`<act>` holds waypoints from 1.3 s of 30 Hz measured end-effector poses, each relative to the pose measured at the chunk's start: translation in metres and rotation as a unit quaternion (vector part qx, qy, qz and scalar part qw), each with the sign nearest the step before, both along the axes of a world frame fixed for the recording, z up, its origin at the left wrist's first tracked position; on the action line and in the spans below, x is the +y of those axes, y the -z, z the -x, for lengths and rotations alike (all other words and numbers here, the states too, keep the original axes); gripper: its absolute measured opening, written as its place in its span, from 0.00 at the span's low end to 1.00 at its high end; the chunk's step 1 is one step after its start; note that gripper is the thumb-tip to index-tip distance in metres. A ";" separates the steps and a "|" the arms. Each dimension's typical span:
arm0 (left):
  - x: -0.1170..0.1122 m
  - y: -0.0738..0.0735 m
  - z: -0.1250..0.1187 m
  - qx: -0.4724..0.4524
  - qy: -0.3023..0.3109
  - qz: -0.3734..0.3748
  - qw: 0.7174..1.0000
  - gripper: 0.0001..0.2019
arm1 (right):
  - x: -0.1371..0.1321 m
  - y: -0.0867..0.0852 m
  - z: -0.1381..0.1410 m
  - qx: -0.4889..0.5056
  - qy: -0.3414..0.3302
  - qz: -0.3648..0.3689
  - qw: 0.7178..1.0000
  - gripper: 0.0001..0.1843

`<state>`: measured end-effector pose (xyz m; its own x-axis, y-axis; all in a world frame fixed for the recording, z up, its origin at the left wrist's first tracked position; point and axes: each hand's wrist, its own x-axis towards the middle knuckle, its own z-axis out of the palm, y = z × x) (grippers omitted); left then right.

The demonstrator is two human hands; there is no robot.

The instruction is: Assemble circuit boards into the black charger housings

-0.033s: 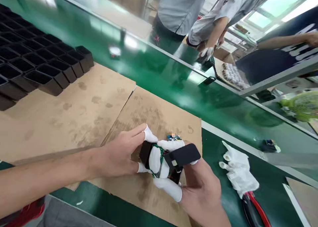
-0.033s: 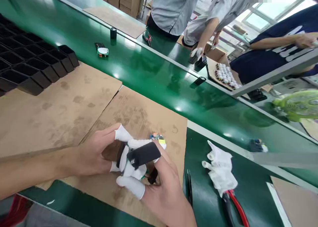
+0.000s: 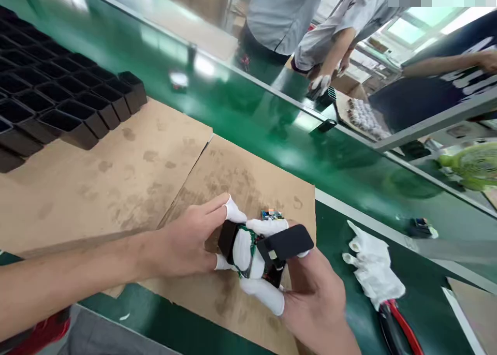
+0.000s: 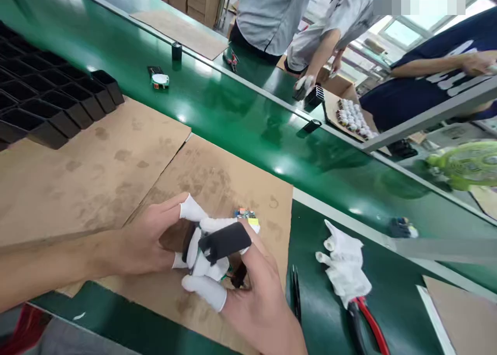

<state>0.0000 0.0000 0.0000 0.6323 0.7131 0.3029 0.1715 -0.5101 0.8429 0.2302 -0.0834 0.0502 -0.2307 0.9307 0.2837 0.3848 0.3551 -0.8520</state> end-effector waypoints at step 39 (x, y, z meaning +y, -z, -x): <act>0.001 0.004 -0.001 -0.042 0.007 0.029 0.999 0.20 | 0.011 -0.009 0.003 -0.097 -0.016 -0.003 0.995 0.17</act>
